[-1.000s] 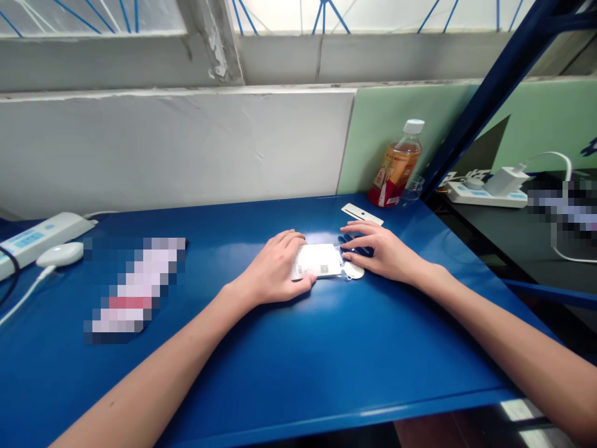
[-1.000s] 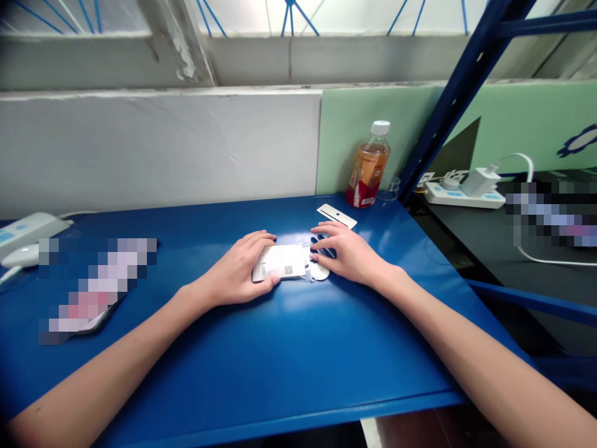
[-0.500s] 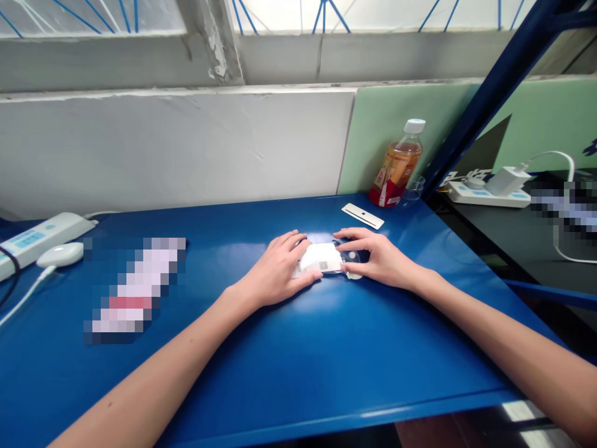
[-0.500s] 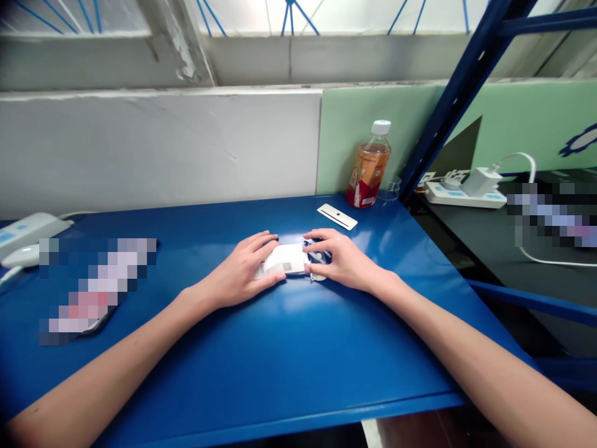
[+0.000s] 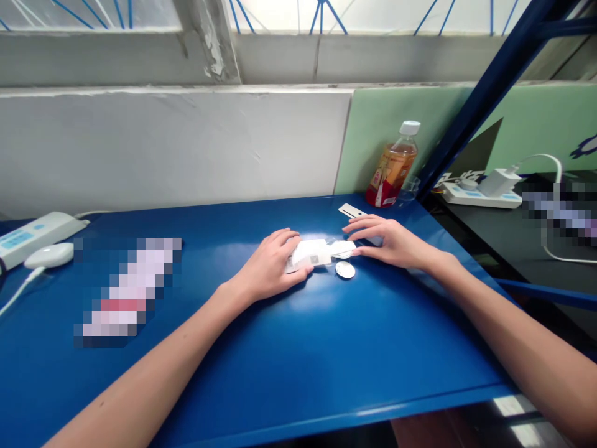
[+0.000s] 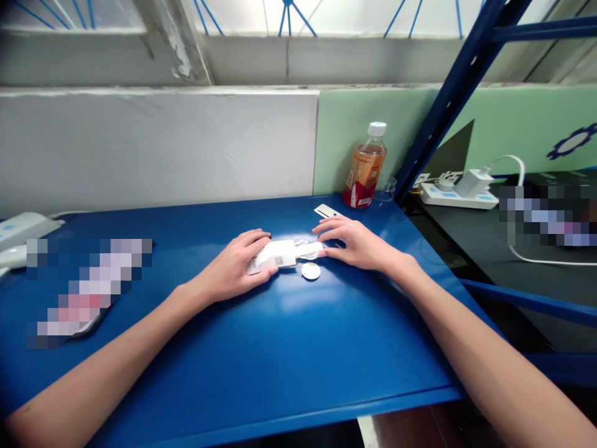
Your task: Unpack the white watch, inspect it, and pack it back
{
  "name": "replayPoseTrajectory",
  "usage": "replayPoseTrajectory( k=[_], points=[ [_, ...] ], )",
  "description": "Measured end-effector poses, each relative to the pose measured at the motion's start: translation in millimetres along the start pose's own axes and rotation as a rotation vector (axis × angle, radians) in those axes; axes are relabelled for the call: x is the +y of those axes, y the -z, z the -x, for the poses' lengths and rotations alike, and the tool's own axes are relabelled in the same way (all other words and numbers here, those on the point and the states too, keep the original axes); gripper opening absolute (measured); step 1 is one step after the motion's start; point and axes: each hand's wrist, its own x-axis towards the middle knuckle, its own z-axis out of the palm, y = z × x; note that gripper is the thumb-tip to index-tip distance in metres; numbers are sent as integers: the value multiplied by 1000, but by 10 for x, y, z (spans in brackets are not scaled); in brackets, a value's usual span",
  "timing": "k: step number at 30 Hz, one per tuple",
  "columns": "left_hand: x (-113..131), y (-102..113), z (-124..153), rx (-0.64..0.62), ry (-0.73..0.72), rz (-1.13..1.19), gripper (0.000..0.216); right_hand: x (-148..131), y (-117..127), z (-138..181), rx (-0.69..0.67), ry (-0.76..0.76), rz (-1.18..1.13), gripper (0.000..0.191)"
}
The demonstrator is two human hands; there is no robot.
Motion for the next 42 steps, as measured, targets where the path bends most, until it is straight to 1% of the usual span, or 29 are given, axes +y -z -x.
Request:
replayPoseTrajectory(
  k=[3, 6, 9, 13, 17, 20, 22, 24, 26, 31, 34, 36, 38, 39, 40, 42],
  points=[
    [-10, -5, -1, 5, -4, -3, 58, -10, -6, 18, -11, -60, 13, 29],
    [-23, -21, 2, 16, -19, 0, 62, -88, -97, 20, -6, -95, 44, 41],
    [-25, -31, 3, 28, -29, 4, 68, -155, -205, 16, -44, -122, 55, 42],
    [-4, -17, 4, 27, -19, 5, 65, -188, -234, 2, -53, -142, 19, 37],
    [17, 6, -1, 20, -4, 19, 61, -193, -130, -17, -6, -66, 48, 24],
    [16, 16, -9, 22, -2, 34, 59, -192, -48, -18, 64, -76, 84, 18],
    [10, 20, -14, 20, 0, 41, 57, -193, -17, -12, 168, -120, 71, 15],
    [4, 19, -17, 14, 3, 38, 56, -196, -11, -9, 292, -178, -4, 16],
    [1, 16, -17, 5, 3, 27, 56, -191, -22, -11, 385, -250, -144, 22],
    [14, 10, 0, -50, 4, 7, 61, -141, -82, -49, 516, -432, -629, 41],
    [35, 37, 16, -109, 36, 5, 71, -156, -127, -85, 504, -488, -874, 47],
    [53, 73, 25, -154, 63, 13, 83, -215, -161, -113, 461, -504, -959, 50],
    [85, 120, 28, -174, 78, 48, 94, -309, -187, -146, 426, -525, -1004, 51],
    [113, 146, 26, -157, 79, 82, 95, -363, -194, -166, 420, -532, -1032, 52],
    [151, 173, 19, -118, 77, 133, 92, -419, -194, -189, 421, -532, -1058, 52],
    [259, 223, -12, 10, 52, 301, 74, -531, -178, -252, 406, -525, -1089, 51]
  ],
)
